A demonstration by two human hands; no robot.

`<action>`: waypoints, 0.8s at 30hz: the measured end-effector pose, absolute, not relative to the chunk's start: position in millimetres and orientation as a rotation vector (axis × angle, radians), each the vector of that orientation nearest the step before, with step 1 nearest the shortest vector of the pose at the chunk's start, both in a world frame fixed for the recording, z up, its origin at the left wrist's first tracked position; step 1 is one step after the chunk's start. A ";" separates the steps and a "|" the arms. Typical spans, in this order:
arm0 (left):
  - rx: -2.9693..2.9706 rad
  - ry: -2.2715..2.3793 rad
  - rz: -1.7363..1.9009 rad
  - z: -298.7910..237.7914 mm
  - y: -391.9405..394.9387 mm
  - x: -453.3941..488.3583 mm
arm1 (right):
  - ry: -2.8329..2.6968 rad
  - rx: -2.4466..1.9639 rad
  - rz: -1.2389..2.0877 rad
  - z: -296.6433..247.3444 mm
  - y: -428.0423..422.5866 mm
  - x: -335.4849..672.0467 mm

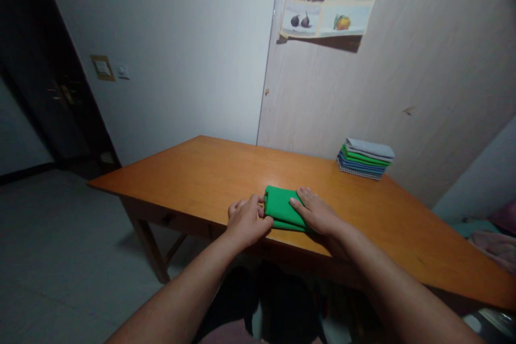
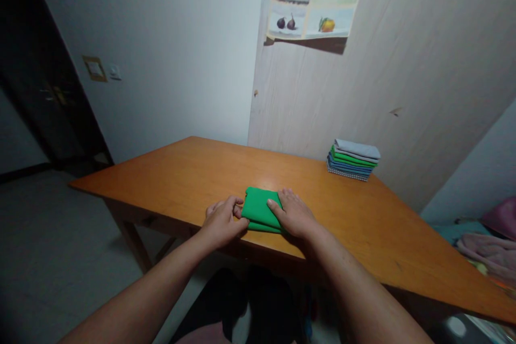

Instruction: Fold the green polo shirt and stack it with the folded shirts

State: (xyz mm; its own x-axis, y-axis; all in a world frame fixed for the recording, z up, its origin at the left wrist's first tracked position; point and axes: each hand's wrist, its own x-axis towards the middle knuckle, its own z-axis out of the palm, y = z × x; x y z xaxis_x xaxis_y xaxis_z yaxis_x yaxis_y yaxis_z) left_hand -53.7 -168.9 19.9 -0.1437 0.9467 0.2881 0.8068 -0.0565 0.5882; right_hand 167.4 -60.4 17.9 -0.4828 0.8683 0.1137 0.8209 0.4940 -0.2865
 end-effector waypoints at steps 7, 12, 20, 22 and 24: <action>1.912 2.030 0.969 12.3 -162.0 -42.9 | -2.566 -1.303 0.258 30.9 -75.1 177.7; 1.908 1.989 1.008 10.1 -164.4 -45.0 | -2.723 -1.022 0.093 37.2 -94.0 191.2; 1.847 1.952 0.981 15.5 -168.1 -44.2 | -2.726 -0.810 -0.075 30.8 -85.4 202.8; 1.832 1.942 0.989 16.4 -168.6 -44.0 | -2.750 -0.749 -0.099 33.5 -81.9 207.5; 1.822 1.939 0.997 16.5 -168.7 -43.7 | -2.771 -0.714 -0.114 35.9 -80.3 212.1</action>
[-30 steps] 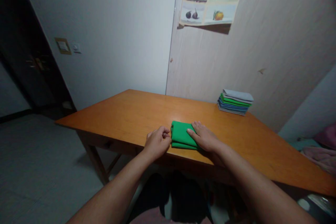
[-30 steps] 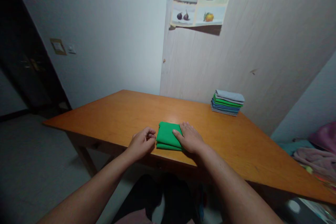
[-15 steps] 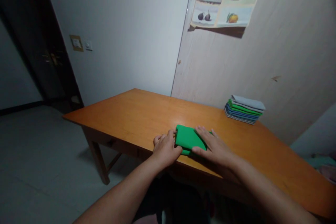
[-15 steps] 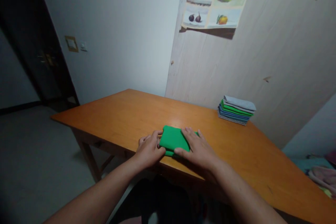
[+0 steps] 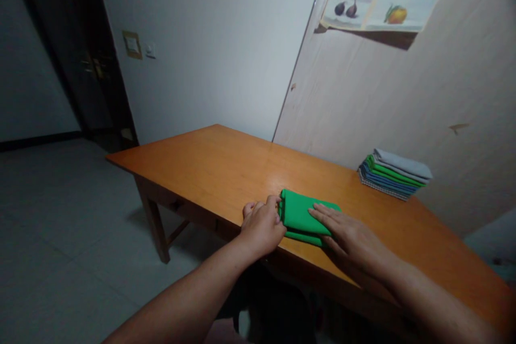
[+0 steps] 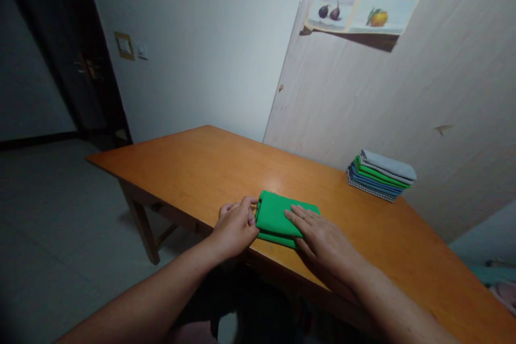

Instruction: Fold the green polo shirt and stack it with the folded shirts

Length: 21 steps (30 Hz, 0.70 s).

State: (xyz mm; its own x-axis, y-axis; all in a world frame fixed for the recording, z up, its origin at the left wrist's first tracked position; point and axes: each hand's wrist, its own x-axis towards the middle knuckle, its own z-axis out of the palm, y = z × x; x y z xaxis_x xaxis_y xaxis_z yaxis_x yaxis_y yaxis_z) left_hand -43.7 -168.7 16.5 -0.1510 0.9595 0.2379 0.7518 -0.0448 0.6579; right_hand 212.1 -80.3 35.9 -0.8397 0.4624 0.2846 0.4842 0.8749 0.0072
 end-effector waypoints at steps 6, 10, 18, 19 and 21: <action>1.821 1.938 1.032 16.3 -169.5 -43.0 | -2.739 -0.782 -0.145 31.8 -87.0 209.6; 1.826 1.921 1.042 16.8 -170.3 -42.8 | -2.690 -0.886 -0.151 27.6 -92.7 202.2; 1.835 1.904 1.071 11.1 -169.5 -46.9 | -2.727 -0.870 -0.110 31.3 -102.3 200.9; 1.832 1.892 1.077 10.8 -169.0 -49.4 | -2.730 -0.891 -0.062 34.9 -102.7 200.4; 1.818 1.878 1.134 12.6 -166.7 -55.0 | -2.707 -0.946 0.073 45.6 -100.9 199.0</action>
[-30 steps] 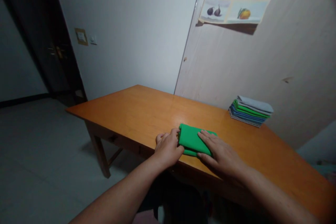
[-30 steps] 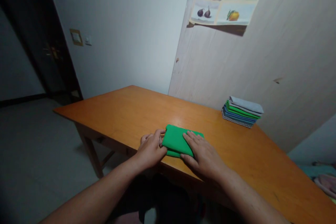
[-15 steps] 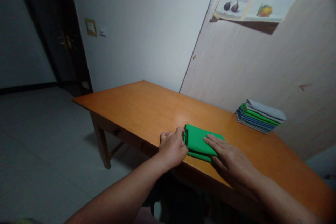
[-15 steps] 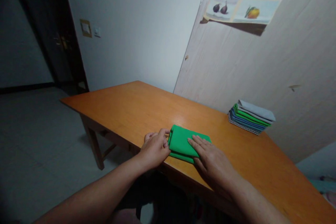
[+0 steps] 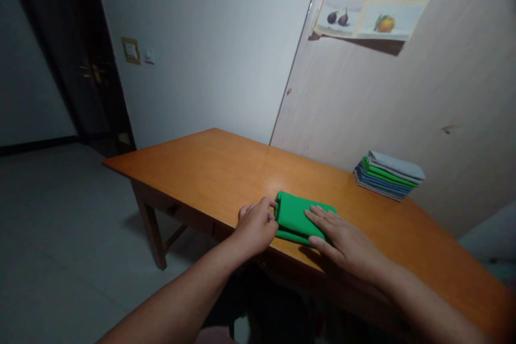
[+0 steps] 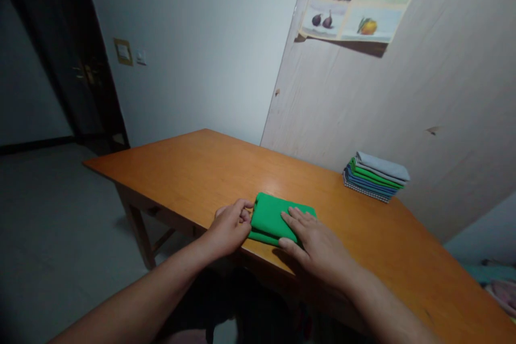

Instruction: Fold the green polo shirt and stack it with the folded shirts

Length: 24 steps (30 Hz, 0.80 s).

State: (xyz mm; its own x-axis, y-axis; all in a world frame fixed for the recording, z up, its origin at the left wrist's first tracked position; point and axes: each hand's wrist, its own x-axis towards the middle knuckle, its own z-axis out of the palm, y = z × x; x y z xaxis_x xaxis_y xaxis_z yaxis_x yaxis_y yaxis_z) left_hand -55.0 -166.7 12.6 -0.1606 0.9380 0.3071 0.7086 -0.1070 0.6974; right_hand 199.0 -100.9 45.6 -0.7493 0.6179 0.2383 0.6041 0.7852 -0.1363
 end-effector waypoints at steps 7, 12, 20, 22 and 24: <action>2.116 1.765 1.429 53.7 -135.5 -49.9 | -2.424 -1.176 0.246 88.3 -77.9 175.6; 2.528 1.654 1.018 59.8 -109.9 -21.0 | -2.537 -1.312 0.223 67.7 -66.3 157.1; 2.508 1.711 0.511 32.8 -120.9 -14.0 | -2.538 -1.396 0.261 35.1 -73.2 160.9; 2.487 1.712 0.523 32.6 -124.2 -14.6 | -2.513 -1.370 0.319 34.8 -73.5 161.5; 2.480 1.711 0.539 31.8 -125.5 -14.8 | -2.473 -1.355 0.362 33.4 -73.3 162.0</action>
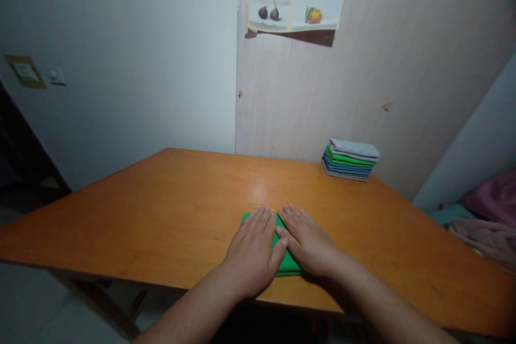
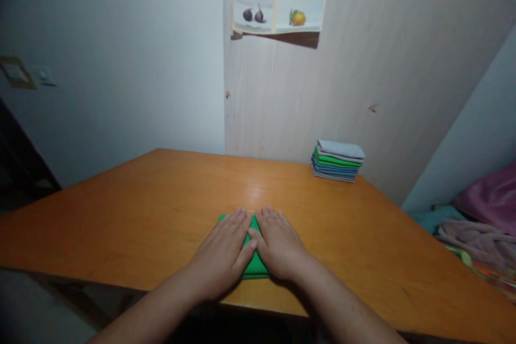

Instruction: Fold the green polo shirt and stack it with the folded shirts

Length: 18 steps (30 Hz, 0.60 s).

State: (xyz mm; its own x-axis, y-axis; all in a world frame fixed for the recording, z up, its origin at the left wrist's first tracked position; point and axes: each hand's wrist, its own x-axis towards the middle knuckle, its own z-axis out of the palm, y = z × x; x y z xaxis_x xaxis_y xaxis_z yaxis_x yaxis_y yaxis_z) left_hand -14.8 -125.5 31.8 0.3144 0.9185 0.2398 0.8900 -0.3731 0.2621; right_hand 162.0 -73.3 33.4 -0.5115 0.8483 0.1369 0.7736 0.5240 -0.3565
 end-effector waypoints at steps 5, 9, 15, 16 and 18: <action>2.530 1.716 0.550 20.1 -122.7 -17.3 | -2.376 -1.324 0.411 28.0 -76.1 162.4; 2.582 1.725 0.568 8.9 -119.0 -21.5 | -2.345 -1.326 0.452 28.6 -77.9 162.0; 2.612 1.725 0.548 11.6 -117.7 -22.1 | -2.365 -1.310 0.452 30.2 -74.8 162.2; 2.601 1.728 0.521 14.3 -117.9 -21.2 | -2.373 -1.315 0.448 30.0 -73.7 162.2; 2.571 1.735 0.455 20.4 -118.3 -19.3 | -2.361 -1.314 0.452 29.0 -70.8 162.3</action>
State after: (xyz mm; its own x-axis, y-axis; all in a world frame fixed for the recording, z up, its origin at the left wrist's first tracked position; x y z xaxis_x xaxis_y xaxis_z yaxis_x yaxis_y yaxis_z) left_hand -19.3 -118.3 20.4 0.3452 0.9088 0.2344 0.9068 -0.3874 0.1664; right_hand 162.3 -70.8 29.0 -0.4786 0.8583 0.1853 0.7290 0.5060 -0.4611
